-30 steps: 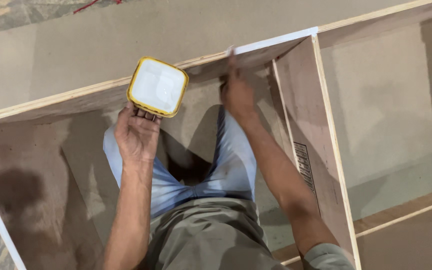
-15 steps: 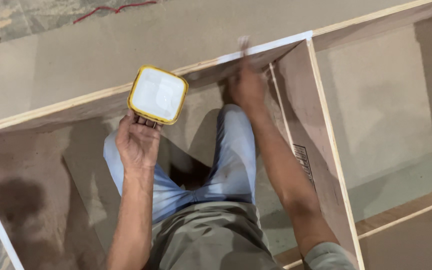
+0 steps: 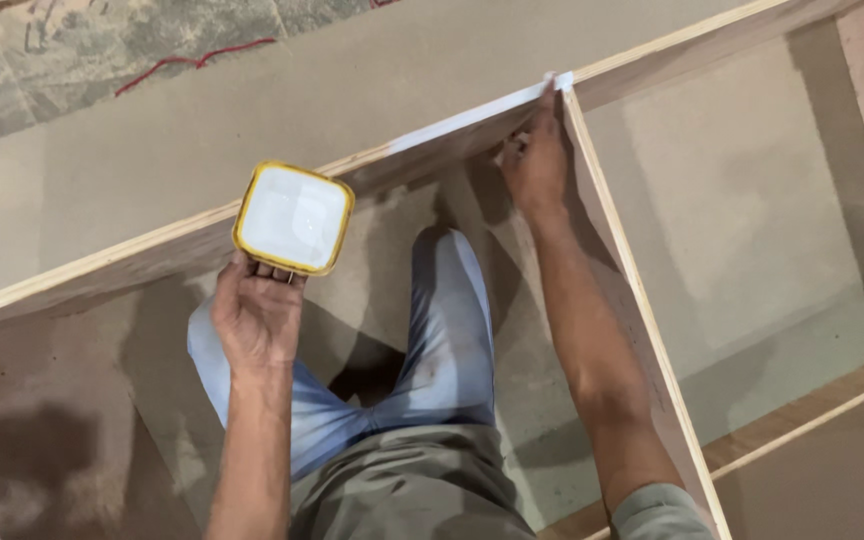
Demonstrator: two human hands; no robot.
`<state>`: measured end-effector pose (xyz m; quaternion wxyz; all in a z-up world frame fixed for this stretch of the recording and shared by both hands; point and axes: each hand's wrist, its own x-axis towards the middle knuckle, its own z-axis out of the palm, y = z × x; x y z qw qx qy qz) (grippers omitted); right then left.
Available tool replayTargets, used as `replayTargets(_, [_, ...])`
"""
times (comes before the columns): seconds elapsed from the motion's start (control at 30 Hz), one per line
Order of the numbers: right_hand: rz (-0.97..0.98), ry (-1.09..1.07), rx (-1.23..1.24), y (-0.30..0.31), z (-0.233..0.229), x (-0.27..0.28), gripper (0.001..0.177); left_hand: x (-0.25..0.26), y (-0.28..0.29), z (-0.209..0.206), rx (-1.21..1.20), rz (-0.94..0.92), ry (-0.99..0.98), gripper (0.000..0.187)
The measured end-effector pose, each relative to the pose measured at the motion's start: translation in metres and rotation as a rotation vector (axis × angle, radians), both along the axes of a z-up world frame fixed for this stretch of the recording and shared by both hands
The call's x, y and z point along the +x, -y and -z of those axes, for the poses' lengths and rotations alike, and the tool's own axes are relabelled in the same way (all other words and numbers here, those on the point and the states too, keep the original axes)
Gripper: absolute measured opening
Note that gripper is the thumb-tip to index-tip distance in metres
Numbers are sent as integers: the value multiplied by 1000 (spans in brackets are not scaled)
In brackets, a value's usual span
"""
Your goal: The person applies white glue from a small yellow container to the edges of a wooden furniture frame using their finger. They work along the seams and joints of the structure, smoothing the glue into the gaps.
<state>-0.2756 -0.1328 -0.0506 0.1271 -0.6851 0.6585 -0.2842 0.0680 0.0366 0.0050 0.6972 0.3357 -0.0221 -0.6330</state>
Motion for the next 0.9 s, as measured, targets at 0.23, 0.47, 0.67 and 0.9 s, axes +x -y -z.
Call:
replayTargets(0.23, [86,107,23,15,3,-27,99,-6,3,2,-2,5,2,42])
replayTargets(0.47, [-48,46,53,-12,19,8,87,-9,3,3,28,9,17,46])
replayTargets(0.67, [-164,-59,104,-33,37,39,77,-4,5,10,-21,16,-29,47])
replayTargets(0.9, [-319,-351,67,-58,26,104,96,7,-2,6,-8,-39,-26,44])
